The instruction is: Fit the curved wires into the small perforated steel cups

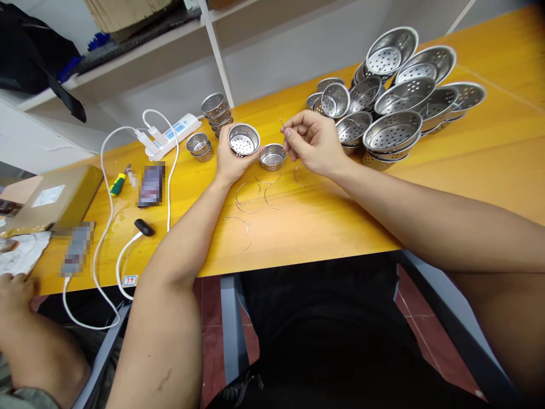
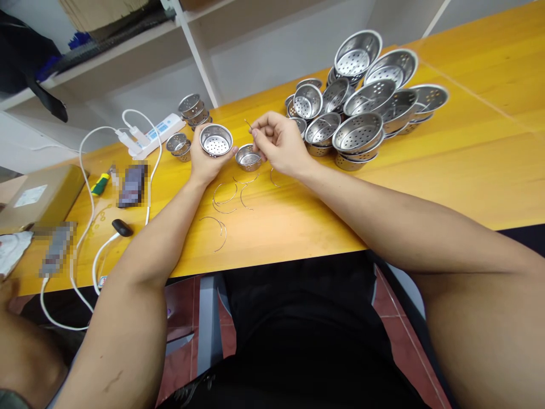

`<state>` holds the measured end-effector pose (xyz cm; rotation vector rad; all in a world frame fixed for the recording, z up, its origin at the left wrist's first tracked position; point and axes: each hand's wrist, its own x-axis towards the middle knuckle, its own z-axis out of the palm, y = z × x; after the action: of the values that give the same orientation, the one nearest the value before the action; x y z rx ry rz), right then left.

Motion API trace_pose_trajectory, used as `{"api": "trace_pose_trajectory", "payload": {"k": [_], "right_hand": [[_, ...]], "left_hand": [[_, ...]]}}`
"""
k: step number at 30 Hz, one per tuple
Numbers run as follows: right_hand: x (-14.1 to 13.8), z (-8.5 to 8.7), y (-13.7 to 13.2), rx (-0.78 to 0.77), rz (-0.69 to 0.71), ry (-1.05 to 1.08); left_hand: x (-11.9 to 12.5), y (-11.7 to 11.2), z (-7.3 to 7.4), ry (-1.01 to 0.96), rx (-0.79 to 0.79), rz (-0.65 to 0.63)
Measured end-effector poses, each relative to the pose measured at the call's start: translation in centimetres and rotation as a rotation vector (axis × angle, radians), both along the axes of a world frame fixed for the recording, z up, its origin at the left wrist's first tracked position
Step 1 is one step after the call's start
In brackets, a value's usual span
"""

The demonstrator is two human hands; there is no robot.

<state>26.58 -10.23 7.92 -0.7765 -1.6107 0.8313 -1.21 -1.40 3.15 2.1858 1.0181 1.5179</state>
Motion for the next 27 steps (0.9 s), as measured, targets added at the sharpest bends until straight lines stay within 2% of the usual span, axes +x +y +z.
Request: {"api": "trace_pose_trajectory", "payload": {"k": [12,22,27], "right_hand": [[1.1,1.1,-0.3,0.112,-0.127,-0.146],[1.3,1.7,-0.9,0.118,-0.14,-0.27],[1.4,1.6,-0.7,0.115,-0.165,-0.284]], "left_hand": [[3.4,-2.4,0.3,0.065,-0.029,-0.147],[4.3,-3.3,-0.4,0.125,-0.034,-0.214],[4.9,-4.2,-0.1,0.131,-0.074,-0.23]]}}
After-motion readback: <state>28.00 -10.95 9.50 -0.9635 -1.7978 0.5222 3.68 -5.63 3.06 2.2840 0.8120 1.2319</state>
